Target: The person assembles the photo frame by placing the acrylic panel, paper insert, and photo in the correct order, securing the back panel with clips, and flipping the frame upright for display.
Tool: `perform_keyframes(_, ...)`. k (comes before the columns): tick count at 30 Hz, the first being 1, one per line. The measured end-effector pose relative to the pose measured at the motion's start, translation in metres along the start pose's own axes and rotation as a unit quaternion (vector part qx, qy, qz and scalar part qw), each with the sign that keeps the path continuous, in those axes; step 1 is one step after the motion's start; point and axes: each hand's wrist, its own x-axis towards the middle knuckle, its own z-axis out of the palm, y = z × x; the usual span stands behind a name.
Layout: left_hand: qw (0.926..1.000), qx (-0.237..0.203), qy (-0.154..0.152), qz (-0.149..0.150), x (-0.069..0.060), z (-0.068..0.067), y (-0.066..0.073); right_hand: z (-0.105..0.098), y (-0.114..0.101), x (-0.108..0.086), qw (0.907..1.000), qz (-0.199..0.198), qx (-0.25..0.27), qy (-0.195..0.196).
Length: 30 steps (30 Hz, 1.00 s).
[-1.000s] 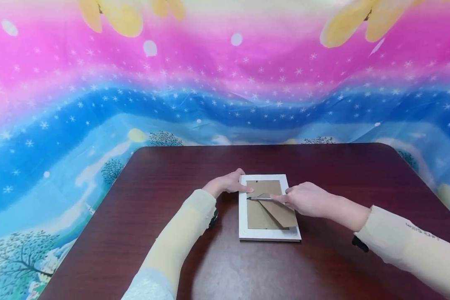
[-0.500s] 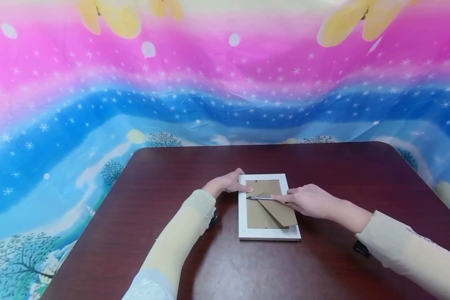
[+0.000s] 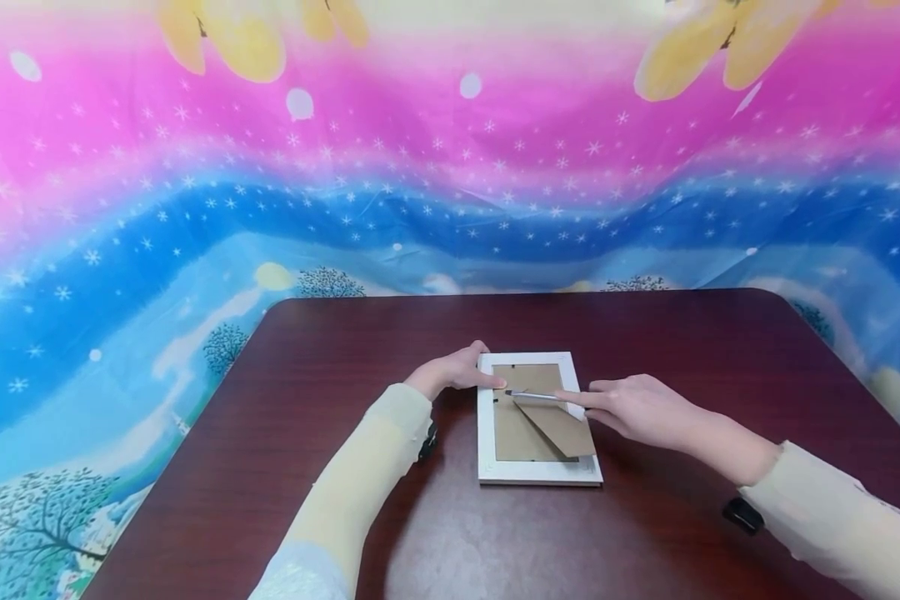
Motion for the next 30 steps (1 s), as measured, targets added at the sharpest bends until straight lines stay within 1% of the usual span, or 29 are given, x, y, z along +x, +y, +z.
perform_keyframes(4,0.9999,-0.011,-0.001,-0.003,-0.002,0.000,0.000,-0.005,-0.001,-0.005,0.9999,0.002,-0.002,0.017)
perform_keyframes(8,0.9999,-0.009,0.001,-0.005,-0.003,0.000,0.001,-0.010,-0.001,-0.011,0.9996,0.012,-0.009,0.025)
perform_keyframes(14,0.9999,-0.014,0.003,0.004,-0.001,0.000,0.001,-0.019,-0.004,-0.020,0.9990,0.045,0.002,-0.004)
perform_keyframes(17,1.0000,-0.007,0.001,0.007,-0.003,-0.001,0.002,-0.023,-0.006,-0.025,0.9981,0.061,0.004,-0.009)
perform_keyframes(20,1.0000,-0.005,-0.001,0.006,-0.004,-0.001,0.003,-0.026,-0.009,-0.029,0.9976,0.068,0.005,-0.012)
perform_keyframes(27,0.9999,-0.011,0.004,0.005,-0.002,0.001,0.002,-0.034,-0.013,-0.036,0.9986,0.051,0.014,-0.003)
perform_keyframes(30,0.9999,-0.008,0.006,0.003,-0.002,0.000,0.002,-0.038,-0.014,-0.038,0.9988,0.040,0.024,-0.015)
